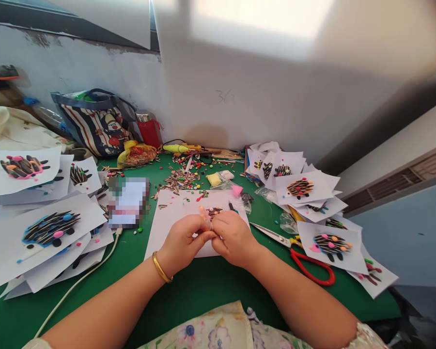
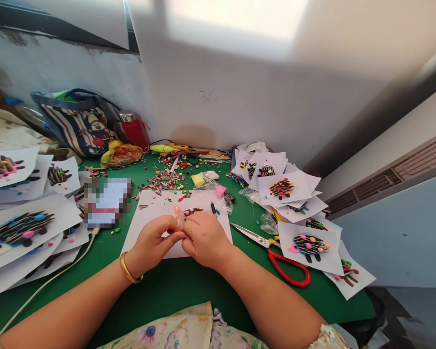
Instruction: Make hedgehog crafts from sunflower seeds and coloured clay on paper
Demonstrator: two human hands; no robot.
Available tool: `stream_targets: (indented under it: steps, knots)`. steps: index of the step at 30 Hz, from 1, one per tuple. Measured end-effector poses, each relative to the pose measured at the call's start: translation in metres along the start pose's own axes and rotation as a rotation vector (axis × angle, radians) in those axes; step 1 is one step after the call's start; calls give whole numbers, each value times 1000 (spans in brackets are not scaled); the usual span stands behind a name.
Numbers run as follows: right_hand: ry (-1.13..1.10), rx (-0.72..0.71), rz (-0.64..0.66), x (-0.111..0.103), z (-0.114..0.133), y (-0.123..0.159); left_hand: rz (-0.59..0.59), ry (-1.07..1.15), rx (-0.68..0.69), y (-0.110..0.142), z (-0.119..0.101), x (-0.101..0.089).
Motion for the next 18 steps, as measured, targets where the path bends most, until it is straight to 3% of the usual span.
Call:
stream_targets:
  steps: [5,10,14,18]
  knots:
    - [31,29,-94,-7,6,-4,37,-83,58,3,-5,2]
    - [112,147,-184,-17,0,-6,19,-173,93,6,-12,2]
    - [4,172,-153,-19,-6,-4,-47,-99,-40,3,-8,3]
    - [-183,148,-145,-20,-19,-3,-140,171,-271,-2,-2,1]
Point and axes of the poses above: each hand's wrist, its own y-axis away from the middle knuckle, its own x-axis out of the palm, z = x × y, the point moved 2 cm from there along -y, towards the middle knuckle, and after that the axes turned 6 degrees about -z, right-handed, at the moved point
